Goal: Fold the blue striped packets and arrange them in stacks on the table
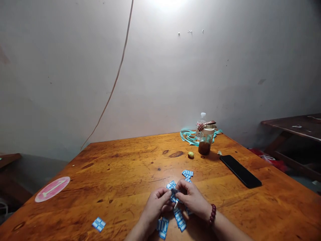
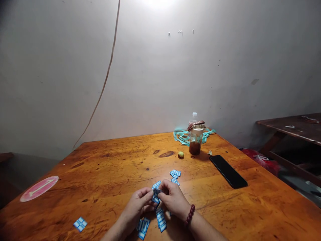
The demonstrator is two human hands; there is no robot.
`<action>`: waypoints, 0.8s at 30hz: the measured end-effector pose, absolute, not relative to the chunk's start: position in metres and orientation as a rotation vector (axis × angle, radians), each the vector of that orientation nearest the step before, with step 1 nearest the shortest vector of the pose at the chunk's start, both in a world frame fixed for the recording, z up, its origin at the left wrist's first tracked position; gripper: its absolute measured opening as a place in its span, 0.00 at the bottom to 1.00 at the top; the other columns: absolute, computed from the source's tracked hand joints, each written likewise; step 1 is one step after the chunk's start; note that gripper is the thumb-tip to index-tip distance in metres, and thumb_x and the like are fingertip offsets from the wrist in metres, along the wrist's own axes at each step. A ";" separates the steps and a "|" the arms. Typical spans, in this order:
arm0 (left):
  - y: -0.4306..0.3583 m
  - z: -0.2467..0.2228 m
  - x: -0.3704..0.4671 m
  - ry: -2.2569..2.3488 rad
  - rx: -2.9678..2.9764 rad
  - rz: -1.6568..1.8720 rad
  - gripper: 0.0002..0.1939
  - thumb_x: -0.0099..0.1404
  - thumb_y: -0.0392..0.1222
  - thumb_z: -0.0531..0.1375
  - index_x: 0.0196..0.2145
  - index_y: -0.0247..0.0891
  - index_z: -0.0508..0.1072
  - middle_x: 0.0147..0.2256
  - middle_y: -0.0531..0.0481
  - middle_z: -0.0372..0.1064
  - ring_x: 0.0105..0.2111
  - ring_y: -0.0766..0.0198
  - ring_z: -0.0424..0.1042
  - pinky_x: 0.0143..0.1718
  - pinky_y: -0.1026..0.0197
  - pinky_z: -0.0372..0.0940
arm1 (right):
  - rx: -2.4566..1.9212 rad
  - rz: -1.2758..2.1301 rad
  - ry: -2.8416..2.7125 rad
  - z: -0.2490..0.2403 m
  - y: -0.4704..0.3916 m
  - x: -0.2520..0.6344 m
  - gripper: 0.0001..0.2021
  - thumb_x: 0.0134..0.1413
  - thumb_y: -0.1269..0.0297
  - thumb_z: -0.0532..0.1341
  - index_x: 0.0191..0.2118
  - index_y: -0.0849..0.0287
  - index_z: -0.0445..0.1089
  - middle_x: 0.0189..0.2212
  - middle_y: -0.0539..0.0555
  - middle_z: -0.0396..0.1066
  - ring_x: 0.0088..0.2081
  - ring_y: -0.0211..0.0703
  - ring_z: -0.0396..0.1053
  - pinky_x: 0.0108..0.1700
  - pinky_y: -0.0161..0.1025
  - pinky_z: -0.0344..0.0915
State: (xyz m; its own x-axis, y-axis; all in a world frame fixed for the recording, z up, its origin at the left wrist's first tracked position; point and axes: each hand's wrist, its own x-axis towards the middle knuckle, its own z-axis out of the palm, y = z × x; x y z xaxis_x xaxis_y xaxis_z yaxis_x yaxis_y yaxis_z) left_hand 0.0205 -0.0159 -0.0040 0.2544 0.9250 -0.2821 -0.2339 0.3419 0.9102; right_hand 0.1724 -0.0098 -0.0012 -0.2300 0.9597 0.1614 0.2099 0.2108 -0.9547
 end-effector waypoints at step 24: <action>-0.016 -0.002 0.018 0.962 0.833 0.959 0.11 0.50 0.43 0.62 0.27 0.31 0.68 0.21 0.51 0.67 0.19 0.72 0.66 0.19 0.72 0.59 | -0.962 1.498 -1.242 0.007 -0.012 0.168 0.06 0.36 0.75 0.58 0.26 0.61 0.63 0.20 0.45 0.62 0.22 0.30 0.58 0.25 0.29 0.55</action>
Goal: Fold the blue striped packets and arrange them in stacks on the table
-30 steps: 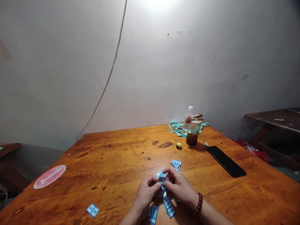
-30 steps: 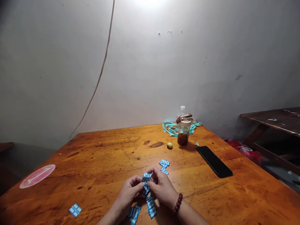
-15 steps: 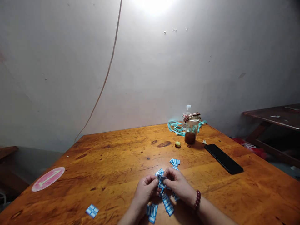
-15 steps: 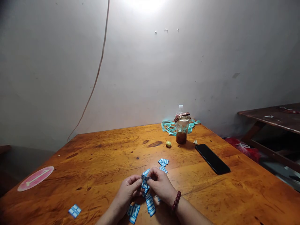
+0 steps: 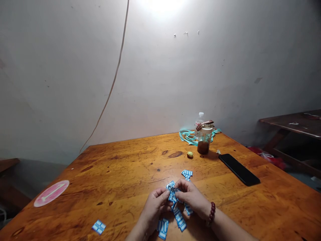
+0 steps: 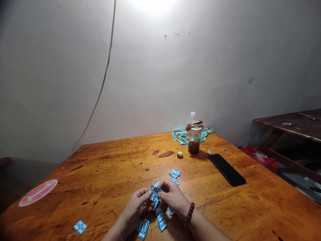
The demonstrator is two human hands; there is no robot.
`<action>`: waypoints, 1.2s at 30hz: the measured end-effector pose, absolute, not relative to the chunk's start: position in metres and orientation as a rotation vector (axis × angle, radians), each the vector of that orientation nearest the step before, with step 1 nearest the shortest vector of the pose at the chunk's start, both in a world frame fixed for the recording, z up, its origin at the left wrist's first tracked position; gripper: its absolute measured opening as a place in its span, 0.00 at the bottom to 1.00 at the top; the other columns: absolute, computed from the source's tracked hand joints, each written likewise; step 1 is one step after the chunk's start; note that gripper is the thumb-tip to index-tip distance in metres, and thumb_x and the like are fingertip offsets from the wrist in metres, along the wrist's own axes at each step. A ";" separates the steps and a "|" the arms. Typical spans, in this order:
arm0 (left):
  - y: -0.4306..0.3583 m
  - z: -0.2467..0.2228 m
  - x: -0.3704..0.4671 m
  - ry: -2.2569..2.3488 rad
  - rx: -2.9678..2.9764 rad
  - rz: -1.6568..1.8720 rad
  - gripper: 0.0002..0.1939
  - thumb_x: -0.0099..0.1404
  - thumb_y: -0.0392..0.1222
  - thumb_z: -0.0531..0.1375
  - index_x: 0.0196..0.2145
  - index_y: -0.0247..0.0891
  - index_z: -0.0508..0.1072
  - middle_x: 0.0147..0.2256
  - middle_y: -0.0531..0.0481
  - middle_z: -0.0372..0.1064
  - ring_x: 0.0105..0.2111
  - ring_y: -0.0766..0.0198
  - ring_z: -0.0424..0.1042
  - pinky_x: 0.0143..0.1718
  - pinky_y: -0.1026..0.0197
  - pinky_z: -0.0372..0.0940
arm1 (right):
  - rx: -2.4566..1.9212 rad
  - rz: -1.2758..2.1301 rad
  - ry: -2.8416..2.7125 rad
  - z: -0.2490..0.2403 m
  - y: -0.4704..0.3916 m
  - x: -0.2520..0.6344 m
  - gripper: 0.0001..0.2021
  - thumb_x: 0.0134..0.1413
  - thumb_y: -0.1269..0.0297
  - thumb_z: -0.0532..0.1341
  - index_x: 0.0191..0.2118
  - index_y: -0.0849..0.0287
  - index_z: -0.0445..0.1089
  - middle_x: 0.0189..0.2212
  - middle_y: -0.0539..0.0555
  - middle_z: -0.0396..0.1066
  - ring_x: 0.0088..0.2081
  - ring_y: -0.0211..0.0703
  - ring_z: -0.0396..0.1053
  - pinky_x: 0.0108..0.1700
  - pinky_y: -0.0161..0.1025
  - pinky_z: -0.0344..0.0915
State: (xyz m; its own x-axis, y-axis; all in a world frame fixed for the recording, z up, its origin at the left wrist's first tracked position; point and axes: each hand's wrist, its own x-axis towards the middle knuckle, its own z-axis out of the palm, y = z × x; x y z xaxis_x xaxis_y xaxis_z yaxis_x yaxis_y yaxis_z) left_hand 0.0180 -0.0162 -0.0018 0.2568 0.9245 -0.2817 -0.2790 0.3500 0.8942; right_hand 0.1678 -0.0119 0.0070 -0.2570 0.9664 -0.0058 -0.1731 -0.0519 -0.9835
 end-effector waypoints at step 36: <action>-0.023 0.004 0.019 0.874 0.656 0.817 0.11 0.54 0.45 0.58 0.32 0.36 0.64 0.25 0.53 0.65 0.21 0.72 0.67 0.21 0.71 0.59 | -1.021 0.935 -1.654 0.005 -0.024 0.159 0.08 0.43 0.76 0.54 0.31 0.58 0.64 0.24 0.47 0.60 0.26 0.34 0.58 0.30 0.32 0.56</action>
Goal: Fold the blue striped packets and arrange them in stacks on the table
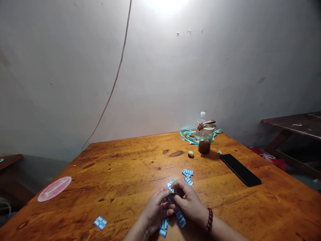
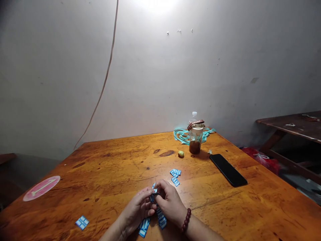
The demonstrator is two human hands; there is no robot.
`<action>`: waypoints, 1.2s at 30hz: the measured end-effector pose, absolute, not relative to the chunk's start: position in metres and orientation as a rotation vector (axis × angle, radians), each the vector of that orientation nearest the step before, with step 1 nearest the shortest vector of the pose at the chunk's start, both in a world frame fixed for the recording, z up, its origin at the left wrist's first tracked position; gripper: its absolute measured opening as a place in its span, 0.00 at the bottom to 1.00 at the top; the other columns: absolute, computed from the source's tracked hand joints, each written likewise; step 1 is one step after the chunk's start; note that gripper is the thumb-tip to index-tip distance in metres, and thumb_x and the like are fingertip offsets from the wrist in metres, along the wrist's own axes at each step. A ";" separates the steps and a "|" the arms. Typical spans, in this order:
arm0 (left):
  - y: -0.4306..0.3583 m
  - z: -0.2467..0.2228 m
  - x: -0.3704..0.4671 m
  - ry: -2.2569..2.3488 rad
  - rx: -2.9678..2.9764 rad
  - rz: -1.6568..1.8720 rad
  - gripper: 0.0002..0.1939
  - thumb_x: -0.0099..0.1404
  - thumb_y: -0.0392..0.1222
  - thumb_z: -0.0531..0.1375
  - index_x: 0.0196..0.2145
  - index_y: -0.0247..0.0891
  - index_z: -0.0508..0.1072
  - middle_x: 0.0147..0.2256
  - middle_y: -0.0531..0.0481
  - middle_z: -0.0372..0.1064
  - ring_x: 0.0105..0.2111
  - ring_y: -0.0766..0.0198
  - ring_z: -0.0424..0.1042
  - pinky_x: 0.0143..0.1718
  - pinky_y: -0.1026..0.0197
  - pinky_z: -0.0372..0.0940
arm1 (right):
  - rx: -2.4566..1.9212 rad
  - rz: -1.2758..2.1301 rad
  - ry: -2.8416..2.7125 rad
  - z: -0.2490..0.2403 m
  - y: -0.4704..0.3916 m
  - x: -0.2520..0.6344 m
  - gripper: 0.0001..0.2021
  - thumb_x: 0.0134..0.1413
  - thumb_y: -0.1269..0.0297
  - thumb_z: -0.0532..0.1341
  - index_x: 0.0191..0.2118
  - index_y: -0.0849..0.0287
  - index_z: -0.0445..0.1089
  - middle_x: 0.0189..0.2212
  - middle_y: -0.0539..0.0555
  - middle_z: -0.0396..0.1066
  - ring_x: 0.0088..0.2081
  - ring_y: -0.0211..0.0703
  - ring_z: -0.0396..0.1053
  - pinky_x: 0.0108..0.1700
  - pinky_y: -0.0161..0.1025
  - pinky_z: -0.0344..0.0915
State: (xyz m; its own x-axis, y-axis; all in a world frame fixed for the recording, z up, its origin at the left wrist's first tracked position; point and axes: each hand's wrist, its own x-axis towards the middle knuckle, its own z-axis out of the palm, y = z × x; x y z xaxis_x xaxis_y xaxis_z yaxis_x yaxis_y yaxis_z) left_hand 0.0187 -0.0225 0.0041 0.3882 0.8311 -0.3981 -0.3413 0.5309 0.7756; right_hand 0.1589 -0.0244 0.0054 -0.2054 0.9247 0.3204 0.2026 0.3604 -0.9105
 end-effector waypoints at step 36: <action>-0.023 0.009 0.019 0.905 1.374 1.082 0.17 0.51 0.41 0.61 0.40 0.37 0.69 0.33 0.47 0.69 0.32 0.62 0.67 0.34 0.64 0.61 | -0.941 1.596 -1.050 0.014 -0.020 0.159 0.10 0.38 0.62 0.62 0.28 0.60 0.64 0.19 0.44 0.62 0.19 0.30 0.58 0.22 0.29 0.55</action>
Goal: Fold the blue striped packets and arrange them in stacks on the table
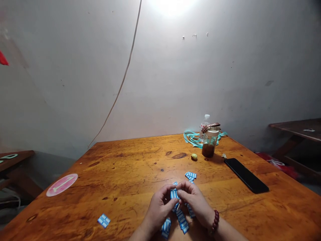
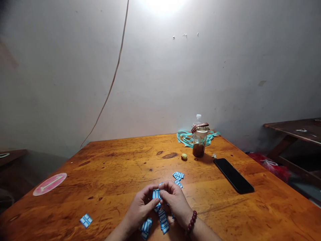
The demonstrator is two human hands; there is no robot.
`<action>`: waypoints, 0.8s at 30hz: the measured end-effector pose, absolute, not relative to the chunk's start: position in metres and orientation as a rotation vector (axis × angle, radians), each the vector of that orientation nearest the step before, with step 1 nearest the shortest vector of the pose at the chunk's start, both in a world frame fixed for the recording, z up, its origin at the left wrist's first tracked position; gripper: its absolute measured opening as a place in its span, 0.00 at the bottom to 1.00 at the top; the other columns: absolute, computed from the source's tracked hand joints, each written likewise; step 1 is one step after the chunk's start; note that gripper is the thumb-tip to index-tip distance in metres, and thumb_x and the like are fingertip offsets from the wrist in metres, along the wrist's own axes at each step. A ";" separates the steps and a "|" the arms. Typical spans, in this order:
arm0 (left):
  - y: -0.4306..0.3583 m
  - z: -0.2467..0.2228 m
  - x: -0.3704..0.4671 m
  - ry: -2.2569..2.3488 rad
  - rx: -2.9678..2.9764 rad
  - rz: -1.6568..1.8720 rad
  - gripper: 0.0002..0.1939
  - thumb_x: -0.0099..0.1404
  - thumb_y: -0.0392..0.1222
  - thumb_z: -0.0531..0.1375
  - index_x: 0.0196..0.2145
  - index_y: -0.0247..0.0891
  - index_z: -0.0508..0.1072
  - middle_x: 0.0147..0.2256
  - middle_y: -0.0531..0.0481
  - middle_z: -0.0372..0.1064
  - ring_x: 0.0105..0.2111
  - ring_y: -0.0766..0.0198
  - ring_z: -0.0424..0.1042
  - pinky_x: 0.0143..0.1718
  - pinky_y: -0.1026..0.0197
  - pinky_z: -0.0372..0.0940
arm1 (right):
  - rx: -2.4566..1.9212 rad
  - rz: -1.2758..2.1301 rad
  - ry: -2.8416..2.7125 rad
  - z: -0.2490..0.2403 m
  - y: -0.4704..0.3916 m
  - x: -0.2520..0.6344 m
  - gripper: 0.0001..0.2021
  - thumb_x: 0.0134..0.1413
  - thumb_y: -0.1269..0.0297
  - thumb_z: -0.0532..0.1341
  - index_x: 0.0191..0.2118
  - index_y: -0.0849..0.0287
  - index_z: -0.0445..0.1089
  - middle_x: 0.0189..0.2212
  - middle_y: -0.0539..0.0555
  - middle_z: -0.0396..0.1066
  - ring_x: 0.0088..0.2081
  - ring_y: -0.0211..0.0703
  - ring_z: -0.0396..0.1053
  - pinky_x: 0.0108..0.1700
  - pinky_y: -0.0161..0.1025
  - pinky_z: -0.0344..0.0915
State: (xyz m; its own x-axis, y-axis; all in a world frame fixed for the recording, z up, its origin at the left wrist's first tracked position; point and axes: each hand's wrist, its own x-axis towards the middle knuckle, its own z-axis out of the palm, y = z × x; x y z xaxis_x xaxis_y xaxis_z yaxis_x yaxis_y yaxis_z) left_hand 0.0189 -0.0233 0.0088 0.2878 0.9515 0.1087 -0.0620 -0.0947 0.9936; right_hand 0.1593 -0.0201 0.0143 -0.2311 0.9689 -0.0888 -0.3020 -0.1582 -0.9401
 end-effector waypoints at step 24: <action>-0.021 0.005 0.019 1.123 1.514 1.096 0.09 0.55 0.43 0.57 0.27 0.35 0.73 0.26 0.49 0.70 0.28 0.63 0.66 0.30 0.66 0.59 | -1.017 1.133 -1.475 0.009 -0.019 0.166 0.05 0.46 0.68 0.55 0.33 0.58 0.65 0.25 0.49 0.65 0.28 0.36 0.62 0.31 0.33 0.59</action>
State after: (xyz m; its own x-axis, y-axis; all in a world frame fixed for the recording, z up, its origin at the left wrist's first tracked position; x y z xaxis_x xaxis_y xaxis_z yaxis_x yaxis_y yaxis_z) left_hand 0.0188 -0.0215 0.0052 0.1856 0.9744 0.1267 0.1498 -0.1555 0.9764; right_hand 0.1660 -0.0191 0.0088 -0.1718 0.9639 0.2034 0.0521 0.2150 -0.9752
